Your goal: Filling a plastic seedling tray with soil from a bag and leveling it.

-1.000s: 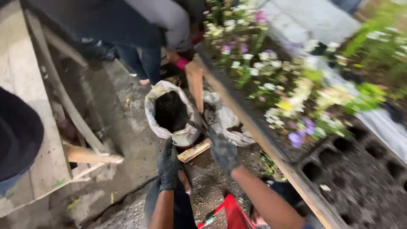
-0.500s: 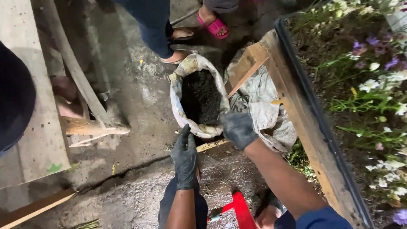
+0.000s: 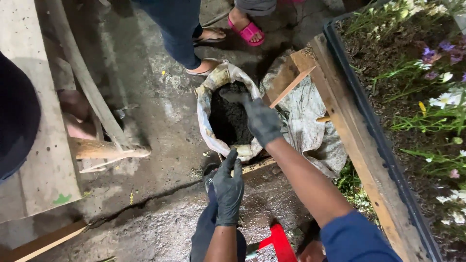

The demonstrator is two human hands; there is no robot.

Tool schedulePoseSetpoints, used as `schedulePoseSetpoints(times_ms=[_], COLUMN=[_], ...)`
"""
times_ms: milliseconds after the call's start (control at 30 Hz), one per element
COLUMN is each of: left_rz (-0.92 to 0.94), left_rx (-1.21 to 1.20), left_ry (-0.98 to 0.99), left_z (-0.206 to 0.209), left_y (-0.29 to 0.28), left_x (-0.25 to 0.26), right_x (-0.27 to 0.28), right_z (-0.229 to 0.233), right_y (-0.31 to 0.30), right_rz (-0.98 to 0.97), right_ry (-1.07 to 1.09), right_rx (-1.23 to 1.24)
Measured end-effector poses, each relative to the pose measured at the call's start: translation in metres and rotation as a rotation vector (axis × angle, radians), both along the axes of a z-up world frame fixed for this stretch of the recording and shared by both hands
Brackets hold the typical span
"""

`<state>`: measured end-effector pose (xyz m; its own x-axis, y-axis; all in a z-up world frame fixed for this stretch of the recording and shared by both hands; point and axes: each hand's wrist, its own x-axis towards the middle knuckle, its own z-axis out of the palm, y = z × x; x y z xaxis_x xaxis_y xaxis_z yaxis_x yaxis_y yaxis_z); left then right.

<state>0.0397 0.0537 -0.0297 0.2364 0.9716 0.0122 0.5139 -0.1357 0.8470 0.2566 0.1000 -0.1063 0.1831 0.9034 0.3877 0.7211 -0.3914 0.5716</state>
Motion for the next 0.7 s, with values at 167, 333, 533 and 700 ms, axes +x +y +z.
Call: schedulePoseSetpoints(times_ms=[167,333,533,700], left_rz=[-0.082,-0.036,-0.011,-0.075], left_rx=[-0.204,-0.287,0.087,0.174], left_ry=[-0.163,-0.149,-0.034,-0.045], left_z=[0.001,-0.003,-0.073,-0.178], left_y=[0.0,0.0,0.015,0.074], left_x=[0.005,0.004,0.055,0.106], right_x=[-0.026,-0.044,-0.051,-0.046], right_z=[0.009,0.021,0.026,-0.006], right_y=[0.024,-0.056,-0.059,-0.043], right_rz=[-0.055,-0.209,-0.162,-0.295], right_ry=[0.359,0.229,0.696,0.922], right_rx=[-0.593,-0.573,0.118,0.008])
